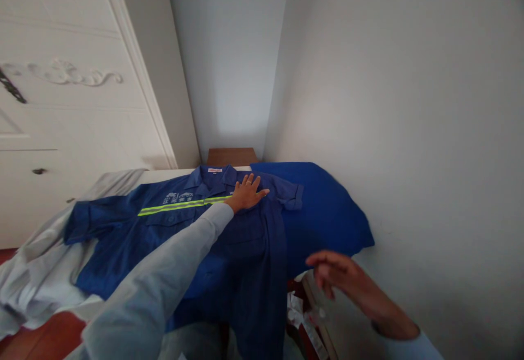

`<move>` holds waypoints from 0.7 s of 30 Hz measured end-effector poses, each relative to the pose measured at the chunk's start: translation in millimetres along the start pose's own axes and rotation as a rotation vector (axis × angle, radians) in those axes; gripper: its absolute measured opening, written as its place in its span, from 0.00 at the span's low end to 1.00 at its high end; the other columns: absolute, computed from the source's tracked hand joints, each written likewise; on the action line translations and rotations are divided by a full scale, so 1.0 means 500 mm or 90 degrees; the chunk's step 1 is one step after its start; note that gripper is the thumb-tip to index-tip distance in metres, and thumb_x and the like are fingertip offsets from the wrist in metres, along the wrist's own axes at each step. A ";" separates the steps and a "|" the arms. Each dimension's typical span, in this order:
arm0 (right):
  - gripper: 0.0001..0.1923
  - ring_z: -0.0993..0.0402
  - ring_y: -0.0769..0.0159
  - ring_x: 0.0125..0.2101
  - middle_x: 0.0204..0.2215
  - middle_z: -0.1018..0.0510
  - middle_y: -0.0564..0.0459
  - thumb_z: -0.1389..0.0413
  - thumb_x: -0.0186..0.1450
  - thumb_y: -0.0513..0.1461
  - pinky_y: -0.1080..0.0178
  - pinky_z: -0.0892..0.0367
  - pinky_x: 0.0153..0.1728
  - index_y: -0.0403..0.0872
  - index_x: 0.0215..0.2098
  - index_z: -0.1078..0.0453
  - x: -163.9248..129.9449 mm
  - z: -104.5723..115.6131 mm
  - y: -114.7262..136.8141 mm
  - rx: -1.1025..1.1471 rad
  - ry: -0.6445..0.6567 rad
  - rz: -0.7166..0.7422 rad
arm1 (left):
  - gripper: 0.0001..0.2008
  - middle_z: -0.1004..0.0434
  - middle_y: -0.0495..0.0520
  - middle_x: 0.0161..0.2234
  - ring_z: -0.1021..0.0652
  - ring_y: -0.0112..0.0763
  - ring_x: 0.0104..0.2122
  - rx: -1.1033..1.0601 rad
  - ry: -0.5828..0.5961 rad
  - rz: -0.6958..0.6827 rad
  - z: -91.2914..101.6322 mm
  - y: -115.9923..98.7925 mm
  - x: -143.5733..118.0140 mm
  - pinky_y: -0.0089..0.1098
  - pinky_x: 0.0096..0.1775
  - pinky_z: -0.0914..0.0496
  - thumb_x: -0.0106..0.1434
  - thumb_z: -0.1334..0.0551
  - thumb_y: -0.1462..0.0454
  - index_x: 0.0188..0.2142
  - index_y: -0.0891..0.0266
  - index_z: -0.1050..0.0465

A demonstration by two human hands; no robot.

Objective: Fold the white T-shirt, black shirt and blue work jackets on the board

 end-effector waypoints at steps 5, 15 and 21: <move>0.23 0.23 0.61 0.37 0.48 0.24 0.40 0.40 0.63 0.52 0.65 0.26 0.28 0.47 0.49 0.32 0.198 0.142 0.132 -0.029 -0.225 0.012 | 0.47 0.57 0.67 0.71 0.55 0.57 0.70 0.073 -0.019 0.039 0.001 0.055 -0.065 0.62 0.64 0.55 0.64 0.62 0.35 0.71 0.64 0.55; 0.11 0.29 0.71 0.25 0.28 0.25 0.48 0.37 0.62 0.42 0.70 0.32 0.23 0.42 0.33 0.31 0.433 0.210 0.157 -0.227 -0.318 -0.152 | 0.49 0.48 0.64 0.70 0.49 0.55 0.69 0.111 -0.086 0.061 -0.033 0.123 -0.098 0.54 0.66 0.56 0.61 0.62 0.33 0.69 0.61 0.46; 0.13 0.33 0.70 0.21 0.19 0.28 0.54 0.30 0.53 0.43 0.68 0.40 0.21 0.44 0.26 0.28 0.470 0.223 0.159 -0.384 -0.253 -0.152 | 0.52 0.49 0.63 0.70 0.51 0.58 0.70 0.101 -0.066 0.049 -0.031 0.122 -0.096 0.57 0.66 0.58 0.57 0.59 0.29 0.70 0.60 0.47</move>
Point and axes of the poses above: each hand's wrist, its own x-axis towards the middle knuckle, its own z-axis out of the back of the hand, y = z × x, the point moved 2 cm from there along x, towards the middle knuckle
